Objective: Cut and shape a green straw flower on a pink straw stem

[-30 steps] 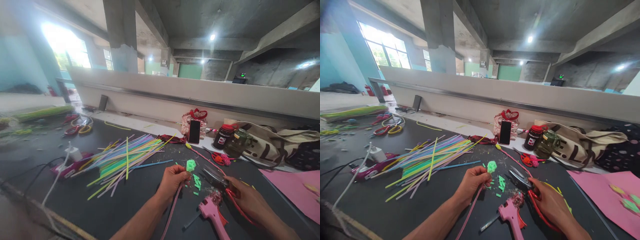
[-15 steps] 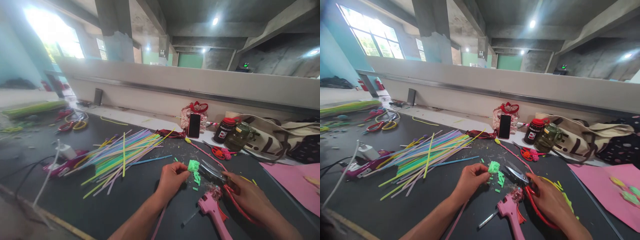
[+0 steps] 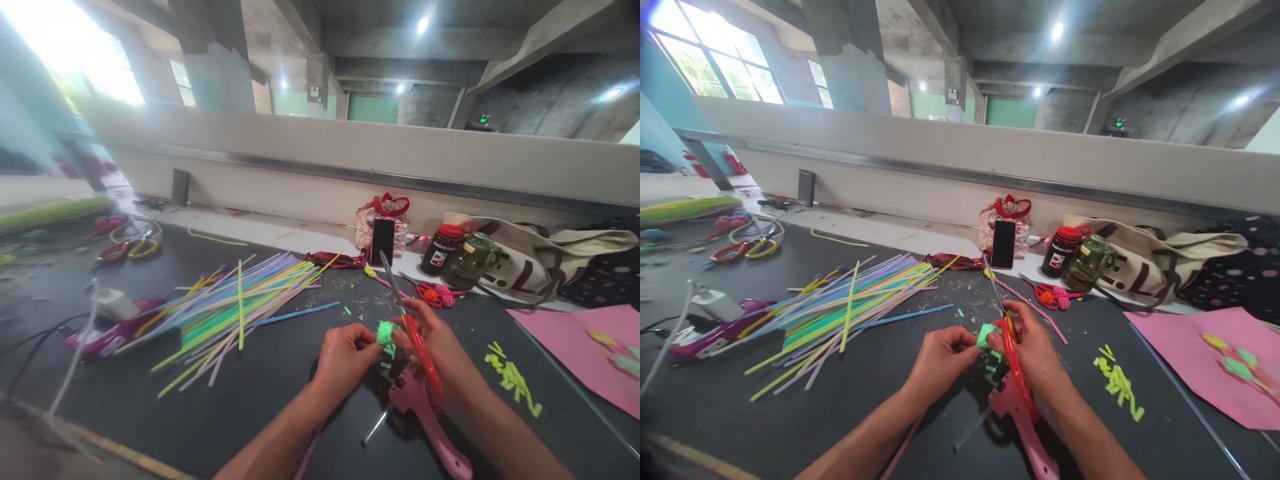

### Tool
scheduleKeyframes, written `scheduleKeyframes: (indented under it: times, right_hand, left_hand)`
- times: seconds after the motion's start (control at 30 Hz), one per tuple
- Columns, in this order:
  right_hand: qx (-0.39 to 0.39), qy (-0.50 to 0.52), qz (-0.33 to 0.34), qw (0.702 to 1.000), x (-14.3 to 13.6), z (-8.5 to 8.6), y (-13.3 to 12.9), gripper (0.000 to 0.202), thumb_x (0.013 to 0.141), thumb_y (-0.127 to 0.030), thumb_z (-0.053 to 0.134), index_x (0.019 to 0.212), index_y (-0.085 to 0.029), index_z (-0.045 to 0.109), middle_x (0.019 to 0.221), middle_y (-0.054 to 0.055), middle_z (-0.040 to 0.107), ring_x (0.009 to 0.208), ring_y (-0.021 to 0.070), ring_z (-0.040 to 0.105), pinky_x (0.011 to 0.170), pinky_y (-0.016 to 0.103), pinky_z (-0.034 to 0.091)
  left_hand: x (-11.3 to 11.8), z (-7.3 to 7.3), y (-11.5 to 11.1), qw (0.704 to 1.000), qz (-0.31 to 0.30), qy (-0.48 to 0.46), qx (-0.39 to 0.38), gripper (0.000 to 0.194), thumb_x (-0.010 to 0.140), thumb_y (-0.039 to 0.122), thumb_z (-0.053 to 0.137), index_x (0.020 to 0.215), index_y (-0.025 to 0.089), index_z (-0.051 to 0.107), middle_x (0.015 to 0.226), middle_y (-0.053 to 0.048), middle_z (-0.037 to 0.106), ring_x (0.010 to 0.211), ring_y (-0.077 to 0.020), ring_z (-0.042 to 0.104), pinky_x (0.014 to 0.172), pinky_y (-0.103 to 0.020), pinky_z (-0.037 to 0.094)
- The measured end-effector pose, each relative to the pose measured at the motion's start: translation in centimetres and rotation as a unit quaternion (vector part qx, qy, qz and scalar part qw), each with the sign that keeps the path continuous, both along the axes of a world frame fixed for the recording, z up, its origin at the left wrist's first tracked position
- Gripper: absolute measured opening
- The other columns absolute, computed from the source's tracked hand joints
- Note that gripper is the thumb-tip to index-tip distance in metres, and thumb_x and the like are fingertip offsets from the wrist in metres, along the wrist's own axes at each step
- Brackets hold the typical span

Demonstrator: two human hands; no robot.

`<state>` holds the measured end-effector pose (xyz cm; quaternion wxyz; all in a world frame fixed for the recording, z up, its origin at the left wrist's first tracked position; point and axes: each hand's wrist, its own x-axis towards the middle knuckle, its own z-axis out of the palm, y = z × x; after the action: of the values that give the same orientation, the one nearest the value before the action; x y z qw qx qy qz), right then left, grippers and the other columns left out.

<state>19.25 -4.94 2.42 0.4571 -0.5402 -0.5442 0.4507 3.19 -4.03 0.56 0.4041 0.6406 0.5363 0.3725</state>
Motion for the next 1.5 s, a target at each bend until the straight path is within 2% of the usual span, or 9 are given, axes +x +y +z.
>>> scheduleKeyframes:
  times: [0.27, 0.43, 0.57, 0.8, 0.9, 1.0, 1.1, 1.33, 1.5]
  right_hand:
    - [0.006, -0.011, 0.008, 1.000, 0.3, -0.1, 0.3, 0.059, 0.058, -0.033, 0.075, 0.109, -0.023, 0.046, 0.079, -0.001, 0.059, 0.065, 0.0153, 0.057, 0.054, 0.024, 0.043]
    - [0.010, 0.012, 0.002, 1.000, -0.1, 0.8, -0.8, 0.051, 0.070, -0.035, 0.067, 0.114, -0.026, 0.043, 0.080, -0.003, 0.054, 0.062, 0.0111, 0.052, 0.052, 0.021, 0.041]
    - [0.013, 0.015, 0.009, 1.000, -0.1, 1.1, -1.1, 0.049, 0.071, -0.033, 0.066, 0.113, -0.025, 0.042, 0.078, -0.004, 0.051, 0.059, 0.0093, 0.050, 0.049, 0.019, 0.040]
    - [0.025, -0.005, 0.011, 1.000, 0.6, 0.9, -0.5, 0.054, 0.066, -0.034, 0.070, 0.111, -0.025, 0.040, 0.086, 0.001, 0.059, 0.069, 0.0163, 0.058, 0.055, 0.024, 0.046]
    - [0.062, -0.077, -0.017, 0.995, 2.2, 0.6, -0.2, 0.055, 0.068, -0.038, 0.067, 0.113, -0.024, 0.039, 0.089, 0.004, 0.062, 0.080, 0.0206, 0.061, 0.067, 0.029, 0.048]
    - [0.082, -0.224, -0.066, 0.969, 4.2, 0.2, 0.0, 0.052, 0.072, -0.043, 0.061, 0.116, -0.026, 0.039, 0.092, 0.004, 0.064, 0.086, 0.0223, 0.061, 0.075, 0.032, 0.047]
    - [0.059, -0.314, -0.092, 0.943, 5.8, -0.2, 0.2, 0.047, 0.075, -0.044, 0.056, 0.117, -0.027, 0.043, 0.096, 0.005, 0.066, 0.089, 0.0254, 0.062, 0.072, 0.032, 0.046]
    - [0.018, -0.472, -0.045, 0.880, 7.0, -0.9, 0.6, 0.039, 0.076, -0.034, 0.050, 0.114, -0.027, 0.049, 0.089, 0.002, 0.069, 0.073, 0.0228, 0.064, 0.058, 0.029, 0.044]
    - [0.031, -0.550, -0.018, 0.834, 7.4, -1.1, 0.6, 0.043, 0.071, -0.023, 0.050, 0.114, -0.027, 0.052, 0.100, 0.005, 0.067, 0.085, 0.0264, 0.062, 0.062, 0.030, 0.042]
  left_hand:
    - [0.1, 0.1, -0.3, 1.000, -0.012, 0.011, 0.023, 0.015, 0.066, 0.022, 0.053, 0.067, 0.017, 0.067, 0.056, 0.002, 0.061, 0.051, -0.0088, 0.050, 0.050, -0.019, 0.033]
    - [0.3, 0.2, -0.6, 0.999, -0.017, 0.003, 0.027, 0.015, 0.066, 0.022, 0.053, 0.066, 0.017, 0.067, 0.057, 0.002, 0.061, 0.052, -0.0089, 0.049, 0.051, -0.019, 0.033]
    - [0.6, 0.4, -0.9, 1.000, -0.025, -0.004, 0.017, 0.015, 0.067, 0.022, 0.053, 0.064, 0.017, 0.066, 0.054, 0.002, 0.059, 0.050, -0.0093, 0.048, 0.049, -0.019, 0.032]
    - [0.6, 0.6, -0.6, 0.998, -0.014, -0.058, -0.011, 0.011, 0.064, 0.022, 0.056, 0.062, 0.017, 0.066, 0.051, 0.003, 0.057, 0.050, -0.0101, 0.049, 0.050, -0.019, 0.034]
    - [0.1, 0.3, -0.1, 0.991, -0.016, -0.129, -0.028, 0.012, 0.065, 0.024, 0.058, 0.066, 0.015, 0.065, 0.053, 0.002, 0.059, 0.051, -0.0099, 0.050, 0.050, -0.020, 0.036]
    - [-0.5, 0.1, 0.4, 0.977, -0.028, -0.202, -0.063, 0.017, 0.067, 0.030, 0.060, 0.069, 0.013, 0.063, 0.056, 0.000, 0.060, 0.050, -0.0093, 0.051, 0.049, -0.020, 0.037]
    - [-0.8, 0.2, 0.7, 0.959, -0.045, -0.254, -0.115, 0.028, 0.067, 0.040, 0.060, 0.071, 0.013, 0.059, 0.057, -0.001, 0.060, 0.046, -0.0085, 0.051, 0.046, -0.020, 0.035]
    - [-0.7, 0.6, 0.8, 0.944, -0.072, -0.278, -0.165, 0.038, 0.063, 0.050, 0.062, 0.066, 0.013, 0.055, 0.054, 0.000, 0.060, 0.042, -0.0072, 0.050, 0.044, -0.018, 0.034]
    - [-0.8, 0.7, 0.6, 0.942, -0.093, -0.276, -0.169, 0.034, 0.065, 0.047, 0.062, 0.068, 0.013, 0.057, 0.055, 0.000, 0.060, 0.042, -0.0068, 0.051, 0.043, -0.017, 0.033]
